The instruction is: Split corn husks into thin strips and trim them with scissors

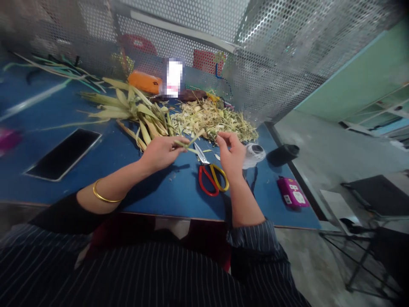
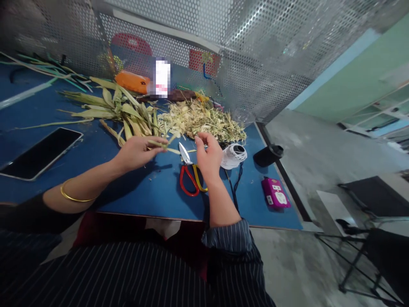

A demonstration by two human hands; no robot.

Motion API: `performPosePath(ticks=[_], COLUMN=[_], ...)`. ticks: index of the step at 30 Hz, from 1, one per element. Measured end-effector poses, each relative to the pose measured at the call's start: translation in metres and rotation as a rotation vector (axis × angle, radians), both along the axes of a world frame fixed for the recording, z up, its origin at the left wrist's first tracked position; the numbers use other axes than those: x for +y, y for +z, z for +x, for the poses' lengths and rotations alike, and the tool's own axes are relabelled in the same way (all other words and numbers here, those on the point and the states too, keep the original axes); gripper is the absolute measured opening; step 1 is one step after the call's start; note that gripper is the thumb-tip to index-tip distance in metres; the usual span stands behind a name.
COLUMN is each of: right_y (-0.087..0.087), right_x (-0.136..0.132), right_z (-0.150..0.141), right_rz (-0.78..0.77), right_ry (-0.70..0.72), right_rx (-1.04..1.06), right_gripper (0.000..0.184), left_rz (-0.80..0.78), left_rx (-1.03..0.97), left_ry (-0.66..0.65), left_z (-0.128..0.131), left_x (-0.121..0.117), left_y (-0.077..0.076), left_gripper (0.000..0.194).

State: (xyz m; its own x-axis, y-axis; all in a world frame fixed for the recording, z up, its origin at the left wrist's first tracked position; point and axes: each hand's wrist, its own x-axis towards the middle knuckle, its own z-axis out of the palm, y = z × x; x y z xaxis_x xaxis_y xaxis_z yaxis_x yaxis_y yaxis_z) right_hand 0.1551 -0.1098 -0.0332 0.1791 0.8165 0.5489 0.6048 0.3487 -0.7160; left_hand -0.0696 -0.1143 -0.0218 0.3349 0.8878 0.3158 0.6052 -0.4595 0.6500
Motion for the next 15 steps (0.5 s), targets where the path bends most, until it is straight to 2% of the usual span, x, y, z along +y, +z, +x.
performPosePath(ticks=[3, 6, 11, 15], right_y=[-0.005, -0.008, -0.008, -0.013], right_x=[-0.001, -0.006, -0.015, -0.011], right_z=[0.001, -0.006, -0.02, -0.022], right_rz=[-0.092, -0.109, -0.009, -0.06], right_ry=[0.019, 0.122, 0.27, 0.357], right_rx=[-0.12, -0.235, -0.506, -0.785], right_gripper=[0.025, 0.025, 0.026, 0.02], left_rz=[0.0, 0.001, 0.007, -0.002], left_rx=[0.314, 0.424, 0.323, 0.166], left_ry=[-0.127, -0.211, -0.276, -0.182], left_z=[-0.005, -0.008, -0.015, -0.021], left_x=[-0.001, -0.003, -0.005, -0.007], left_y=[-0.008, -0.013, -0.018, -0.017], left_gripper=[0.041, 0.053, 0.064, 0.047])
